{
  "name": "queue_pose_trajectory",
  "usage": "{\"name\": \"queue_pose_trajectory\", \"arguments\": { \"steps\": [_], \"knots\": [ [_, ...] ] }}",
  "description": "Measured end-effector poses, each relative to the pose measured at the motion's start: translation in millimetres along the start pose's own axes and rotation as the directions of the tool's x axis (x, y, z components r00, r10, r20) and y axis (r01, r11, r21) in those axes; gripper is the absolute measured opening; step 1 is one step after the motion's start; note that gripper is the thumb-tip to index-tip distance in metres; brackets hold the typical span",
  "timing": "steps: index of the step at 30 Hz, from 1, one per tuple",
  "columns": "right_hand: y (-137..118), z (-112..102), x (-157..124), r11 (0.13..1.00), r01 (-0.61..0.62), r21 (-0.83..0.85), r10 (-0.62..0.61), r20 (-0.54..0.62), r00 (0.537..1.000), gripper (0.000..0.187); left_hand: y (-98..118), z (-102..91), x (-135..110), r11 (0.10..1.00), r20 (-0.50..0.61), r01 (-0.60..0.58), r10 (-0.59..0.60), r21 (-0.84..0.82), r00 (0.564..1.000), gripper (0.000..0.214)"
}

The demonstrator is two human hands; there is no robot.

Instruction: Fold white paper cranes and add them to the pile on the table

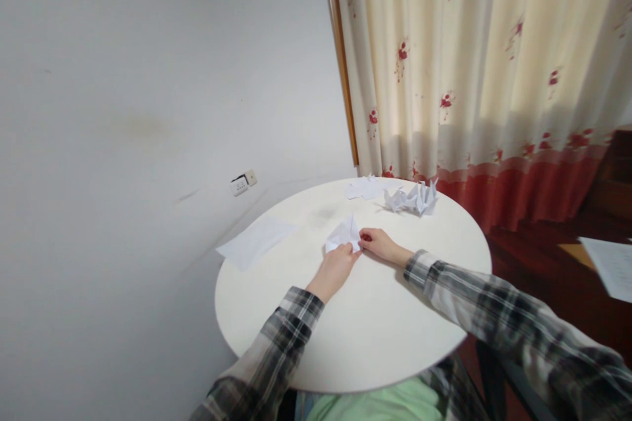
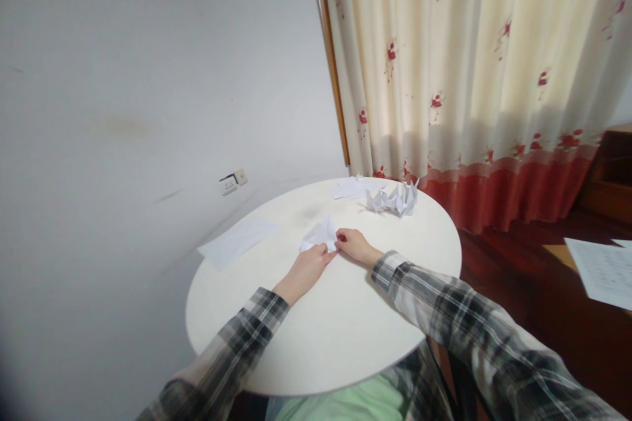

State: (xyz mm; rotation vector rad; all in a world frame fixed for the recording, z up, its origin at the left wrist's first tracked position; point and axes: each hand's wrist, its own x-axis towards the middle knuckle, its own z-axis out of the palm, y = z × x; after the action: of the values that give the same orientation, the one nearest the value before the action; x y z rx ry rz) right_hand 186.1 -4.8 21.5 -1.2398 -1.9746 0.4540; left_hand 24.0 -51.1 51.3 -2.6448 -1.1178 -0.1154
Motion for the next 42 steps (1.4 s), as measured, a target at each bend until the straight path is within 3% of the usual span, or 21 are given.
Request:
{"name": "queue_pose_trajectory", "arguments": {
  "steps": [16,42],
  "knots": [
    [0.3,-0.1,0.5,1.0,-0.002,-0.005,0.002,0.002,1.0,0.006,2.9,-6.3,-2.4,1.0,0.053,-0.013,0.013,0.012,0.998,0.031],
    [-0.9,-1.5,-0.5,1.0,0.001,-0.004,-0.001,0.004,1.0,0.007,4.3,-8.1,-3.1,0.999,0.047,-0.043,0.042,0.008,0.998,0.03]
  ]
}}
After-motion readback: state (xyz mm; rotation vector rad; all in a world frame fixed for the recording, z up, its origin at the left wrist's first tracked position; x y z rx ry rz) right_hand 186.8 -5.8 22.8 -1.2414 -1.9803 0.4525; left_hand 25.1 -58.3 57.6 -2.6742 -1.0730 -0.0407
